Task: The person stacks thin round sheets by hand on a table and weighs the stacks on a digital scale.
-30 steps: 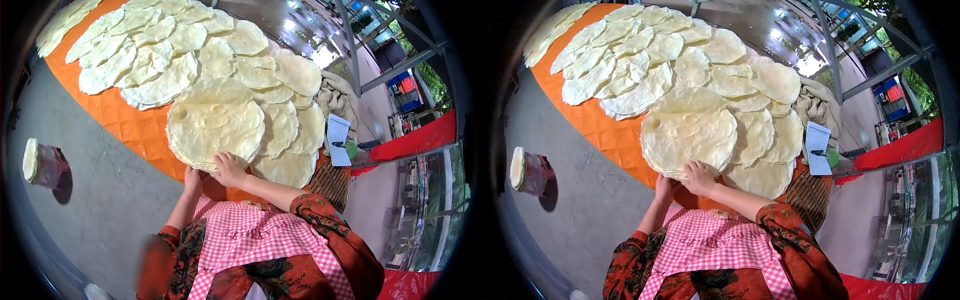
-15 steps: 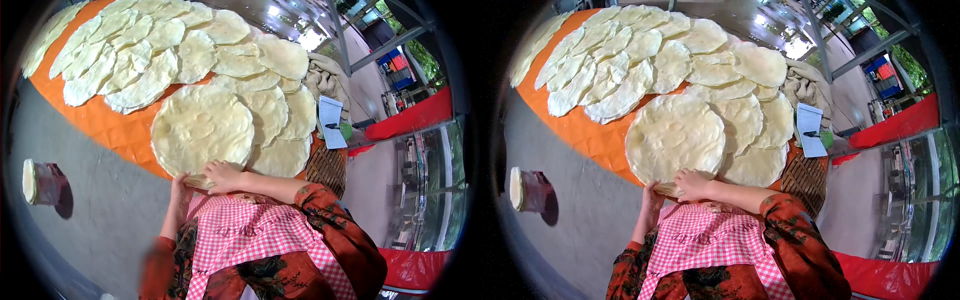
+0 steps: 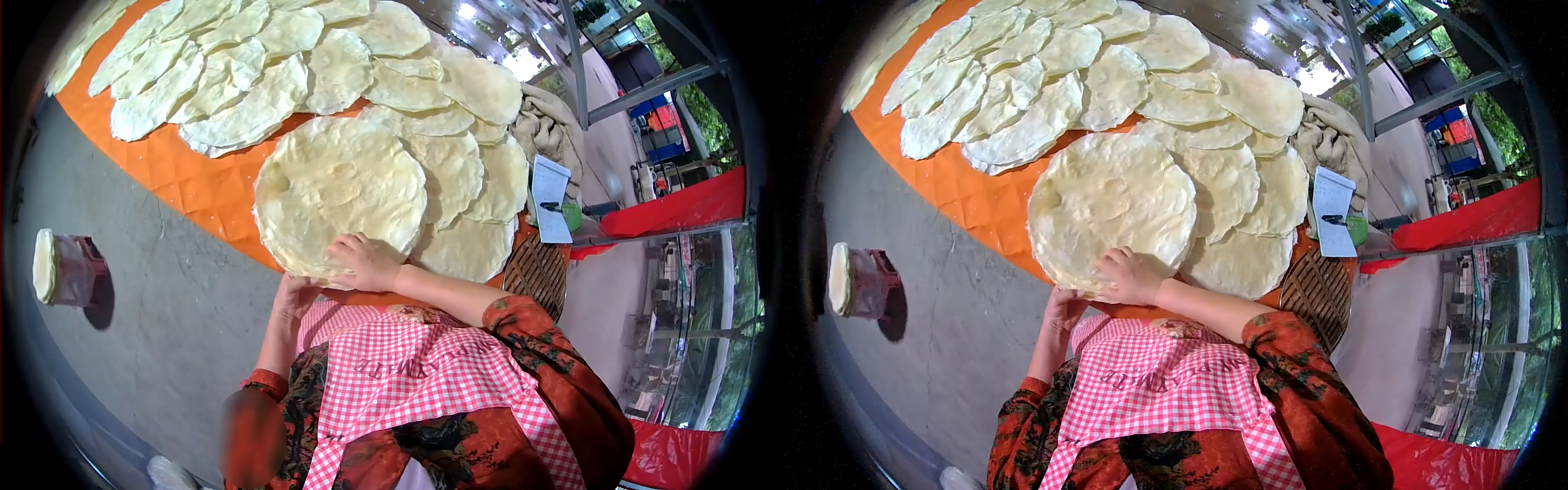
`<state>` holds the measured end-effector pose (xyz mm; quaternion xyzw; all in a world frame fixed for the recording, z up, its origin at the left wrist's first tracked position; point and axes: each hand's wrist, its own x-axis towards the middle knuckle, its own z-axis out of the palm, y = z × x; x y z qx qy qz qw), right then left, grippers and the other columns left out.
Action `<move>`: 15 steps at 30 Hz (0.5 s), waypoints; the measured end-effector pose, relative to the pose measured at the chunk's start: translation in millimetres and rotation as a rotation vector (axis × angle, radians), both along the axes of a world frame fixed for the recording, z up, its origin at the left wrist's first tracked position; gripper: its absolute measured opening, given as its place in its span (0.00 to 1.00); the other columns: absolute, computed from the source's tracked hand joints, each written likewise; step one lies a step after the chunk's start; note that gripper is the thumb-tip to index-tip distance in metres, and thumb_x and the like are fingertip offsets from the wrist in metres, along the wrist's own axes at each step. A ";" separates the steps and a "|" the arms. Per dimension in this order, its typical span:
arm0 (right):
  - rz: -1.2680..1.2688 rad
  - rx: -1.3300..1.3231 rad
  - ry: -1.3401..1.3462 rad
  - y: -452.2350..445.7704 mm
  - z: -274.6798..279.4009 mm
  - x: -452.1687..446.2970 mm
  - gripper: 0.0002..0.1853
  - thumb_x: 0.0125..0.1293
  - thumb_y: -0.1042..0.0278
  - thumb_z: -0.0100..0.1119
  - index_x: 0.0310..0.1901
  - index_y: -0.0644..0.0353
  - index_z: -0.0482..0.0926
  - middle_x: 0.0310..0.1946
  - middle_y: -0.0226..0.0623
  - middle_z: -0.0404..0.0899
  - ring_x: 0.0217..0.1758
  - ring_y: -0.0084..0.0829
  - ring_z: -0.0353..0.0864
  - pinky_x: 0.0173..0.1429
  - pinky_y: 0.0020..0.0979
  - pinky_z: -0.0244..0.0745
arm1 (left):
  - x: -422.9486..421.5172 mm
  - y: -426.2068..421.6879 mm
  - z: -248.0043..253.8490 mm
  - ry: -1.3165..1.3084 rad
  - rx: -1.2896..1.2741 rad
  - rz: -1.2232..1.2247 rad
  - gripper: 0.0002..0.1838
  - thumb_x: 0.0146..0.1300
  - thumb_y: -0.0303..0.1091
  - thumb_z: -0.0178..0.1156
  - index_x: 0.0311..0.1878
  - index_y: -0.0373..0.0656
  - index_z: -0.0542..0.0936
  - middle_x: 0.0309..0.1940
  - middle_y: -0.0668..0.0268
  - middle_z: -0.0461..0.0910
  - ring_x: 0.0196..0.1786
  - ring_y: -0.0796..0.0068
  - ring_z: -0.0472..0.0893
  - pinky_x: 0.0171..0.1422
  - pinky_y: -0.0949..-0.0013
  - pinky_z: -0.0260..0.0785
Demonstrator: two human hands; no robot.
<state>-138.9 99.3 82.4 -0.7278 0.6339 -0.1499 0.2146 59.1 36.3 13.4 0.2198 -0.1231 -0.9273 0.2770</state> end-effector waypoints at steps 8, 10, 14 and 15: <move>-0.079 -0.047 -0.013 -12.1 7.8 15.4 0.28 0.56 0.59 0.62 0.58 0.57 0.70 0.57 0.45 0.68 0.61 0.46 0.68 0.63 0.42 0.68 | 3.6 -5.1 0.2 0.039 0.064 -0.012 0.35 0.49 0.22 0.61 0.64 0.37 0.65 0.56 0.56 0.74 0.55 0.58 0.77 0.59 0.56 0.73; -0.060 -0.084 0.006 -11.9 2.2 12.8 0.25 0.56 0.66 0.58 0.57 0.58 0.70 0.55 0.43 0.69 0.58 0.45 0.70 0.61 0.42 0.70 | 6.5 -3.9 -11.2 0.003 0.100 -0.027 0.33 0.50 0.23 0.59 0.64 0.38 0.65 0.55 0.57 0.75 0.54 0.59 0.78 0.58 0.57 0.75; -0.001 -0.131 0.113 -12.6 3.9 15.6 0.24 0.54 0.76 0.52 0.56 0.59 0.70 0.52 0.38 0.71 0.50 0.43 0.71 0.54 0.39 0.74 | 5.8 -3.8 -7.0 -0.100 0.109 -0.037 0.30 0.53 0.23 0.54 0.63 0.39 0.65 0.53 0.58 0.75 0.51 0.61 0.79 0.54 0.59 0.77; 0.009 -0.129 0.138 -12.1 10.6 19.1 0.24 0.54 0.77 0.51 0.56 0.60 0.70 0.52 0.38 0.71 0.49 0.43 0.71 0.52 0.38 0.74 | 3.3 -2.7 0.5 -0.100 0.101 -0.011 0.29 0.53 0.22 0.53 0.63 0.39 0.66 0.52 0.58 0.75 0.50 0.61 0.79 0.52 0.60 0.77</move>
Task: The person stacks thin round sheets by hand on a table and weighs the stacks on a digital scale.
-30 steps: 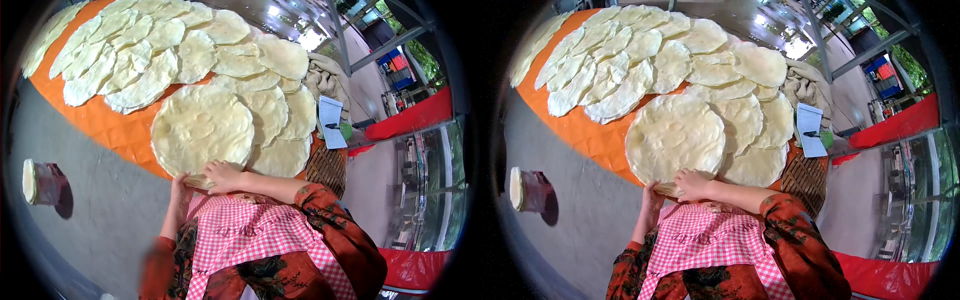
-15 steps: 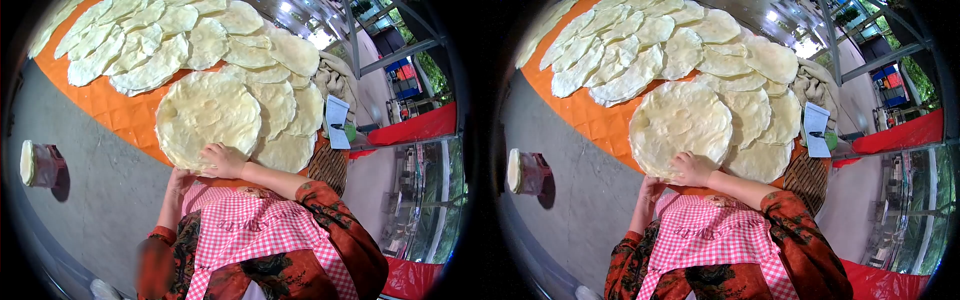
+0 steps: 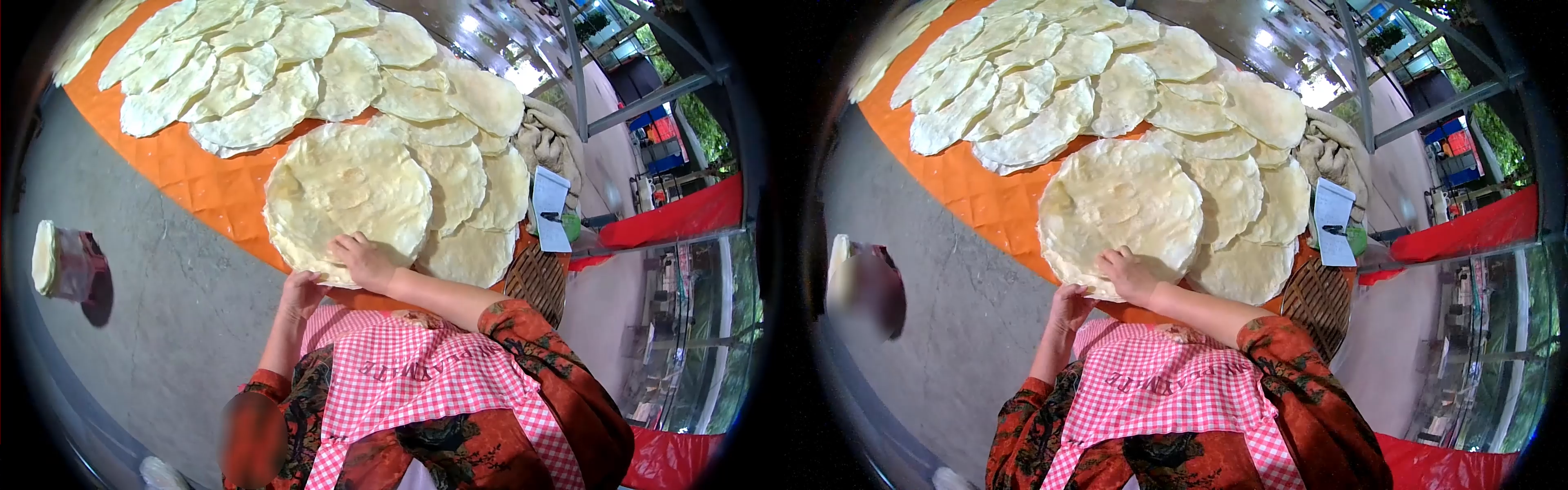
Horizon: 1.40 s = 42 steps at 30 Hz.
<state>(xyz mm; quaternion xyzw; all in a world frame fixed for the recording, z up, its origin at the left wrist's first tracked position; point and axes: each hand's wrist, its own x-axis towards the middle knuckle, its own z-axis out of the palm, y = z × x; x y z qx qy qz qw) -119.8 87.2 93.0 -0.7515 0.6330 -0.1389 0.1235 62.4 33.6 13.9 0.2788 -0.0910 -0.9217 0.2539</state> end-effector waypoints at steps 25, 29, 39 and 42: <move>-0.099 0.146 -0.366 -88.4 235.1 -55.8 0.21 0.49 0.81 0.55 0.48 0.62 0.81 0.35 0.41 0.84 0.35 0.26 0.81 0.46 0.31 0.77 | -0.2 -37.8 32.8 -0.130 -0.136 0.206 0.31 0.64 0.41 0.59 0.68 0.49 0.60 0.60 0.63 0.69 0.62 0.62 0.70 0.61 0.53 0.66; -0.298 0.240 -0.892 -72.7 275.7 -104.0 0.22 0.50 0.79 0.63 0.51 0.67 0.77 0.43 0.34 0.82 0.45 0.26 0.81 0.52 0.29 0.77 | 8.5 -48.5 33.6 0.029 -0.098 0.117 0.31 0.60 0.41 0.63 0.65 0.46 0.64 0.60 0.65 0.70 0.63 0.61 0.71 0.63 0.53 0.66; -0.968 0.548 -1.423 15.5 -62.4 -181.4 0.26 0.64 0.67 0.59 0.61 0.72 0.67 0.56 0.48 0.75 0.57 0.40 0.76 0.64 0.39 0.70 | 26.8 -68.8 0.3 -0.416 -0.335 0.019 0.26 0.56 0.28 0.59 0.60 0.36 0.70 0.48 0.60 0.79 0.49 0.65 0.79 0.52 0.64 0.74; -0.976 0.430 -1.580 20.2 -54.5 -163.5 0.29 0.63 0.63 0.60 0.62 0.72 0.66 0.56 0.49 0.74 0.58 0.42 0.75 0.65 0.40 0.68 | 35.3 -67.2 9.5 -0.384 -0.273 -0.072 0.29 0.54 0.24 0.56 0.62 0.37 0.67 0.51 0.59 0.77 0.51 0.63 0.79 0.52 0.62 0.74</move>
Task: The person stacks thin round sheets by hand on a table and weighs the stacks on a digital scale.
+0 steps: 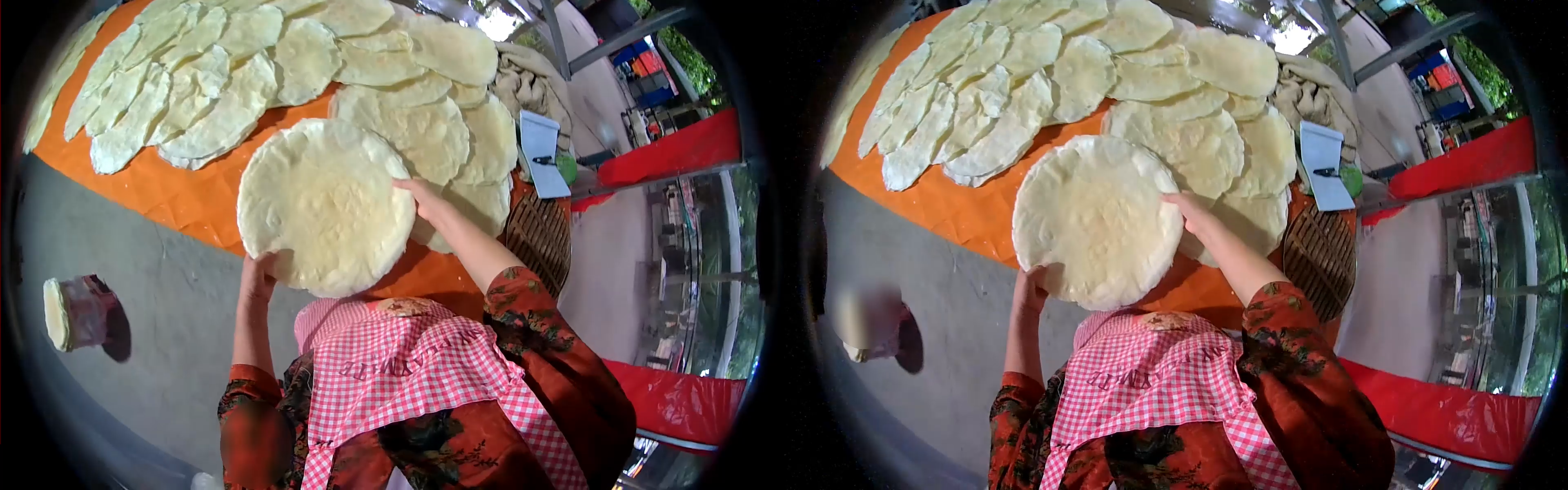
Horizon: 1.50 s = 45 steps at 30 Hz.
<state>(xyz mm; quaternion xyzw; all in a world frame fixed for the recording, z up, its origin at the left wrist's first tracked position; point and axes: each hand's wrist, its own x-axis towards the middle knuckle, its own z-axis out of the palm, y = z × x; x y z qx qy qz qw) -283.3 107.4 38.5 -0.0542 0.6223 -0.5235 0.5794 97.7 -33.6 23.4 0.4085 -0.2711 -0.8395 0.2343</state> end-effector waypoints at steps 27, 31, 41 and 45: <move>-0.612 0.005 -0.114 85.7 1.9 120.7 0.27 0.59 0.57 0.66 0.57 0.58 0.72 0.48 0.34 0.76 0.52 0.34 0.75 0.55 0.42 0.73 | -3.7 41.1 2.5 0.108 0.178 0.227 0.19 0.61 0.34 0.59 0.54 0.41 0.70 0.44 0.63 0.76 0.43 0.67 0.77 0.44 0.67 0.73; -0.586 -0.186 -0.254 97.4 4.8 136.1 0.29 0.61 0.55 0.64 0.60 0.59 0.69 0.55 0.36 0.74 0.56 0.38 0.74 0.56 0.41 0.73 | -14.1 -3.8 20.2 -0.163 -0.017 0.184 0.10 0.58 0.31 0.61 0.41 0.42 0.73 0.30 0.67 0.76 0.28 0.75 0.76 0.29 0.74 0.70; -0.607 -0.208 -0.217 82.3 7.2 103.6 0.28 0.61 0.63 0.64 0.60 0.67 0.69 0.55 0.41 0.75 0.56 0.34 0.74 0.60 0.35 0.70 | -18.0 16.1 9.7 -0.178 -0.056 0.089 0.09 0.56 0.28 0.61 0.39 0.44 0.73 0.25 0.73 0.72 0.27 0.81 0.72 0.26 0.76 0.63; -0.599 -0.313 -0.261 89.8 10.7 106.8 0.29 0.61 0.63 0.64 0.61 0.66 0.68 0.56 0.41 0.74 0.59 0.36 0.73 0.62 0.37 0.68 | -28.3 -36.0 16.9 -0.193 -0.212 0.036 0.13 0.61 0.41 0.63 0.41 0.45 0.73 0.22 0.76 0.69 0.25 0.84 0.69 0.27 0.78 0.61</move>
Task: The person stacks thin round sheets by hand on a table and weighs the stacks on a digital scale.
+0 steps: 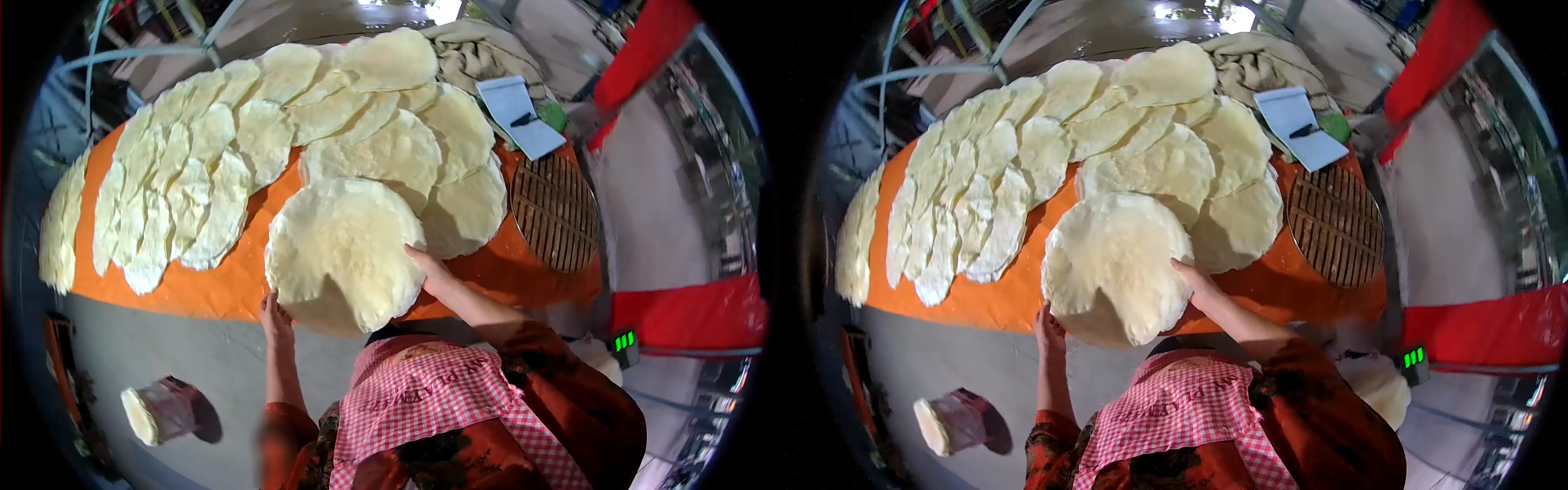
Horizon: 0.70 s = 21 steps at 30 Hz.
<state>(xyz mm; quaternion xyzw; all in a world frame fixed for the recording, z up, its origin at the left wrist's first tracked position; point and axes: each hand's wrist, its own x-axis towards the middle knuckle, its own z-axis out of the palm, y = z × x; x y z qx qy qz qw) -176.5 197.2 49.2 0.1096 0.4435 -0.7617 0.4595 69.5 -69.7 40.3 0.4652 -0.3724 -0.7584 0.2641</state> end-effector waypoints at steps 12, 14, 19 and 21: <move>-0.014 0.102 0.076 -12.2 24.8 -0.3 0.31 0.52 0.73 0.66 0.58 0.73 0.70 0.53 0.49 0.77 0.55 0.41 0.77 0.62 0.38 0.71 | -36.1 -61.5 -1.8 -0.036 0.209 -0.526 0.30 0.62 0.38 0.61 0.65 0.41 0.65 0.58 0.61 0.73 0.60 0.62 0.73 0.59 0.57 0.70; -0.023 0.051 0.036 -7.2 22.9 2.1 0.32 0.51 0.73 0.68 0.58 0.72 0.70 0.53 0.49 0.77 0.55 0.41 0.77 0.62 0.38 0.70 | -34.9 -64.8 -13.1 0.038 0.160 -0.557 0.30 0.62 0.36 0.61 0.66 0.42 0.64 0.58 0.61 0.73 0.60 0.62 0.73 0.61 0.58 0.69; 0.024 0.350 0.410 -53.8 104.3 29.1 0.33 0.47 0.75 0.68 0.58 0.72 0.70 0.54 0.48 0.76 0.59 0.42 0.75 0.64 0.38 0.69 | -33.7 -83.3 -22.7 0.095 0.169 -0.654 0.30 0.60 0.28 0.58 0.67 0.40 0.63 0.59 0.60 0.72 0.60 0.61 0.73 0.62 0.58 0.68; -0.022 0.453 0.318 -59.5 65.8 21.0 0.32 0.45 0.77 0.68 0.57 0.70 0.72 0.51 0.48 0.78 0.57 0.41 0.76 0.63 0.38 0.69 | -31.1 -98.0 -41.0 0.096 0.299 -0.599 0.31 0.59 0.26 0.57 0.67 0.40 0.63 0.59 0.59 0.72 0.59 0.60 0.73 0.63 0.58 0.67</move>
